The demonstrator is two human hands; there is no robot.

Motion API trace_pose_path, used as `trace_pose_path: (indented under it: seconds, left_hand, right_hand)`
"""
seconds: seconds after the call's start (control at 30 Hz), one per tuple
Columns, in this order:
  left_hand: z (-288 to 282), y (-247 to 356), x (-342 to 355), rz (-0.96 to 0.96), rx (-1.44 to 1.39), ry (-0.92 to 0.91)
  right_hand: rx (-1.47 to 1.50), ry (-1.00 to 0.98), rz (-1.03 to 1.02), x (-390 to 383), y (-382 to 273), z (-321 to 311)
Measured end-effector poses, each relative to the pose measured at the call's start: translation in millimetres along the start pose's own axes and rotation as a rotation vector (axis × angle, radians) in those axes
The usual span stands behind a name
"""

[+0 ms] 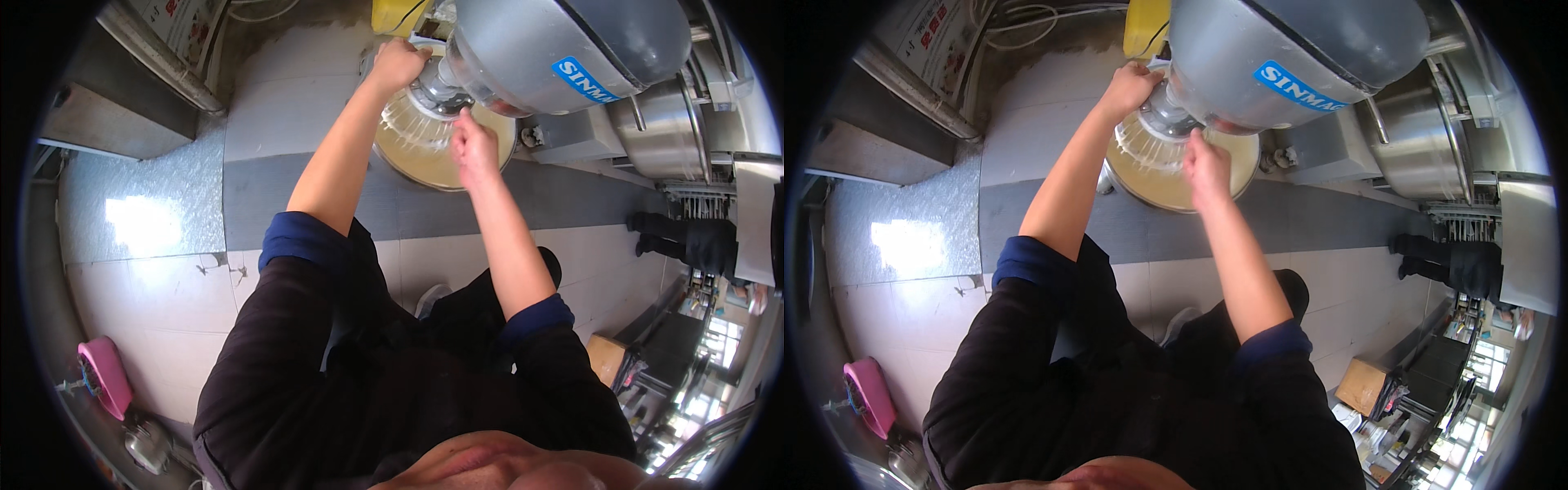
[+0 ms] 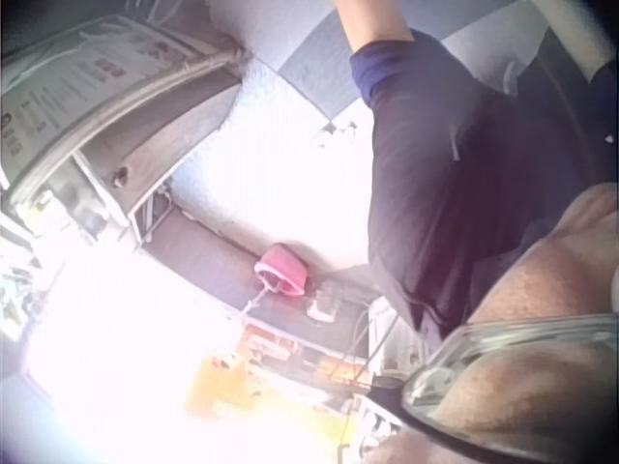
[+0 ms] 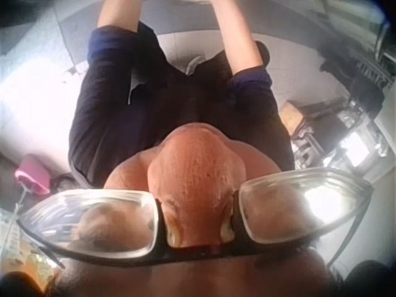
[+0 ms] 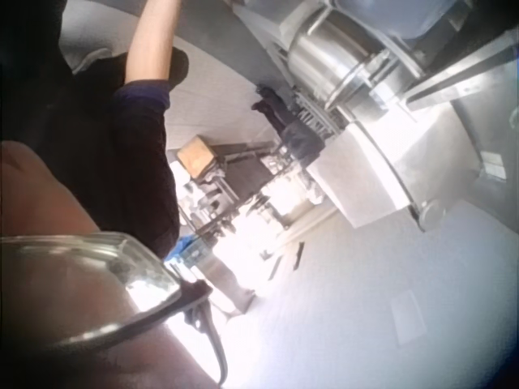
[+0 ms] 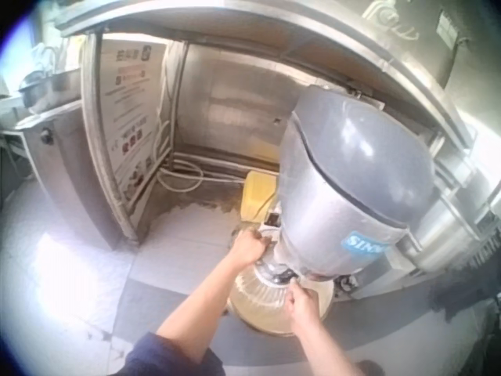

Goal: The person lines multiple baking trays with parchment paper, then removes a mixing bowl from a stand mixer and places it on the counter. They operate an industrial oven, put on oven mitts, and remove two trays of baked pastries, placing them on the counter.

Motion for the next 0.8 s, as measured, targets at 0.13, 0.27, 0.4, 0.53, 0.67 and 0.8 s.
trace_pose_path:
  seconds: [0.13, 0.27, 0.4, 0.53, 0.67, 0.8]
  left_hand:
    - [-21.1, -0.2, -36.7, -0.020, -0.007, -0.098]
    - [-24.8, -0.9, -94.2, -0.192, -0.122, -0.100]
    - [-14.8, 1.0, -120.2, -0.365, -0.299, -0.057]
    - [-8.7, -4.3, -118.3, -0.475, -0.332, -0.055]
    - [-6.4, -12.7, -115.6, -0.487, -0.279, -0.083]
    - [-4.2, -18.7, -116.4, -0.464, -0.115, -0.083]
  right_hand:
    - [-0.175, -0.045, -0.071, 48.7, -19.0, -26.3]
    - [-0.424, -0.078, -0.539, 100.1, -46.6, -43.4]
    - [-0.045, -0.347, -0.668, 130.1, -59.4, -44.3]
    - [-0.242, -0.291, -0.769, 145.5, -68.8, -41.2]
    - [-0.667, -0.239, -0.877, 146.0, -68.7, -32.4]
    - [-1.604, 0.012, -1.232, 144.5, -52.8, -14.2]
Point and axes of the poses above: each hand's wrist, its own x-axis towards the middle knuckle, its own z-axis out of the palm, y = z × x, the point moved 6 cm from there along x, towards the middle knuckle, and after that the axes turned 3 degrees about y, right-handed, at the moved point
